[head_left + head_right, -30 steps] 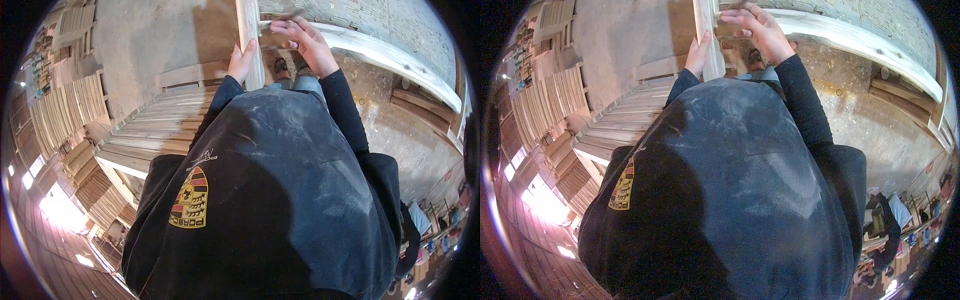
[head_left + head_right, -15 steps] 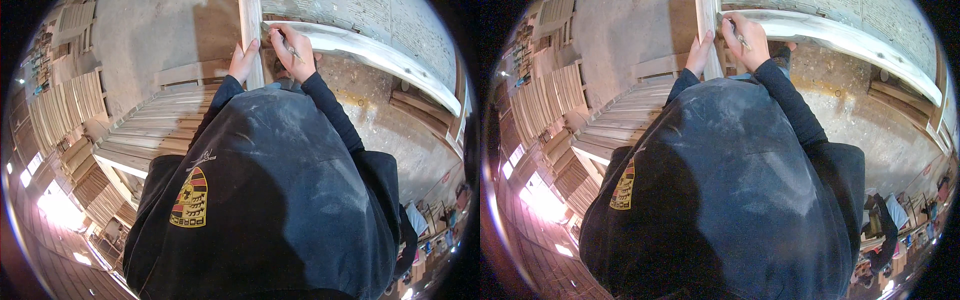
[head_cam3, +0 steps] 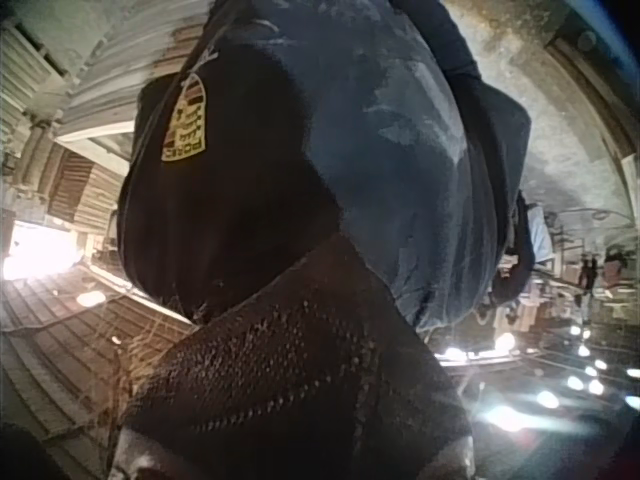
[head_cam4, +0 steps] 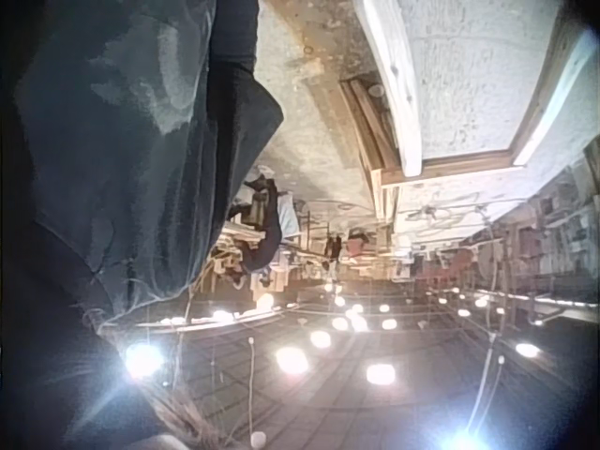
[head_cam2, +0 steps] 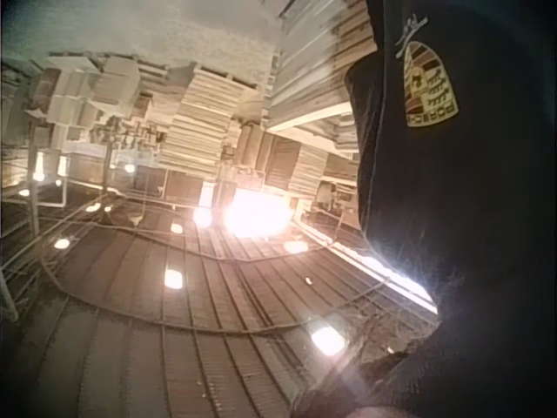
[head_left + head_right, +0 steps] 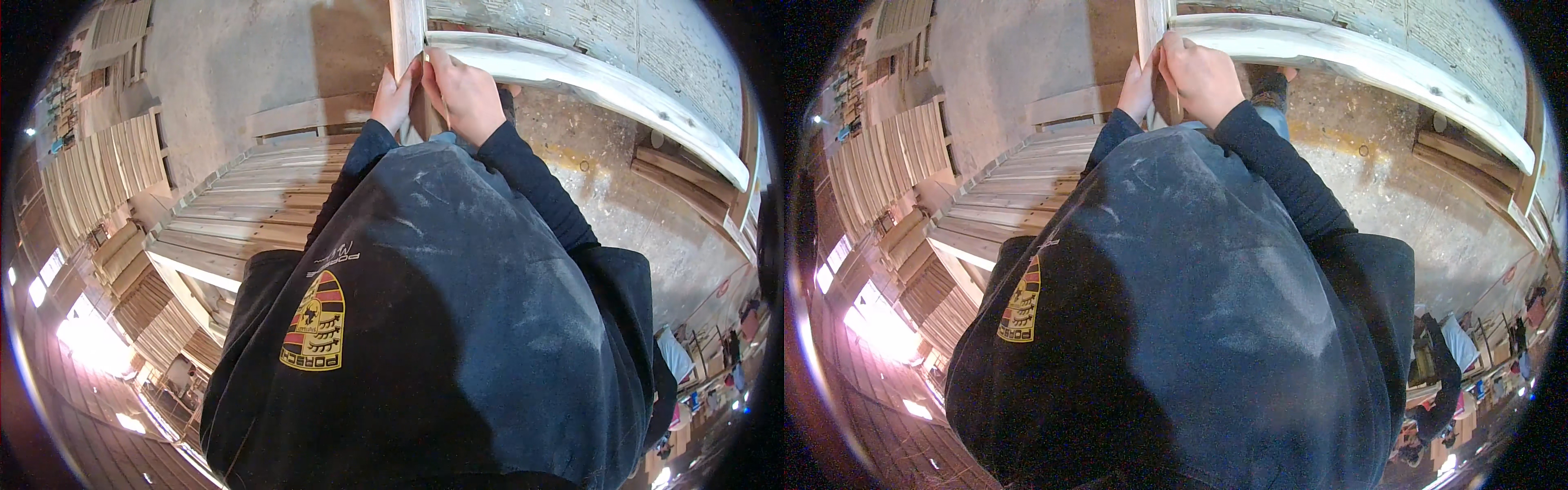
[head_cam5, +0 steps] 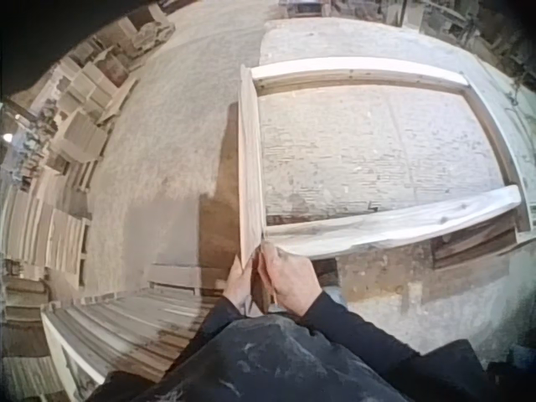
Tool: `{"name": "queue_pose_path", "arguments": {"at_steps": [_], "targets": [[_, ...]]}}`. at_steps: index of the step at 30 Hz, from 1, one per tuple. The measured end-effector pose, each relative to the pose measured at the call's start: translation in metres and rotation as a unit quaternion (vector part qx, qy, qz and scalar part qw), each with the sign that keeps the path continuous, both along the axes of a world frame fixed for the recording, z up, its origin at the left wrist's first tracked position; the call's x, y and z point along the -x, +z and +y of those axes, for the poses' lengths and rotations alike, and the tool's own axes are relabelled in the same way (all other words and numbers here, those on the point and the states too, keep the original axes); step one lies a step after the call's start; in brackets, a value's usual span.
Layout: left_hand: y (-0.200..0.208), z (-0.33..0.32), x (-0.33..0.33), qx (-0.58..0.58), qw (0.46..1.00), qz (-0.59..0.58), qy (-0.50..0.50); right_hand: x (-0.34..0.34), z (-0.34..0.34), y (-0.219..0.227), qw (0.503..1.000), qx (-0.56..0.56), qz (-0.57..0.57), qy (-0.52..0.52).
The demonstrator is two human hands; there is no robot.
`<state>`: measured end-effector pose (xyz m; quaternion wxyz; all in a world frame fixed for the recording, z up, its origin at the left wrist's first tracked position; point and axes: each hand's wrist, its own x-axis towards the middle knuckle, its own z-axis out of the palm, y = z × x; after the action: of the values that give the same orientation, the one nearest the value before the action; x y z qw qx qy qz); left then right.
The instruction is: The person marks a wood frame with a pencil and then uses a hand scraper tool to refine the edges and joints.
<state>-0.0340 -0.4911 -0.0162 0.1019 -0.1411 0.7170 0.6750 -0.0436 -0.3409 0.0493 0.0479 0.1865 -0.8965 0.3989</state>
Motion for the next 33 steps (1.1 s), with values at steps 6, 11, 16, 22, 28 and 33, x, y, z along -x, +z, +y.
{"name": "queue_pose_path", "arguments": {"at_steps": [6,11,16,22,28,33], "targets": [[-0.028,-0.013,-0.001,-0.084,0.996,-0.019,0.007,-0.006,-0.009,0.008,0.999,-0.035,-0.007,0.013],[-0.006,-0.005,0.000,-0.026,0.998,-0.050,0.005,-0.016,0.003,0.003,0.999,-0.028,-0.020,0.030],[0.015,0.002,-0.002,-0.006,1.000,-0.026,0.003,-0.003,0.026,0.005,0.994,0.078,-0.075,0.001],[0.014,0.001,-0.001,0.005,1.000,-0.016,0.002,0.023,0.024,-0.003,0.995,0.095,-0.025,-0.007],[0.010,0.002,0.000,0.001,0.999,-0.034,0.011,0.019,0.020,-0.002,0.998,0.059,-0.013,0.014],[0.005,-0.002,-0.002,-0.030,0.999,-0.044,0.004,0.007,0.023,0.012,0.996,0.056,-0.056,0.039]]}}
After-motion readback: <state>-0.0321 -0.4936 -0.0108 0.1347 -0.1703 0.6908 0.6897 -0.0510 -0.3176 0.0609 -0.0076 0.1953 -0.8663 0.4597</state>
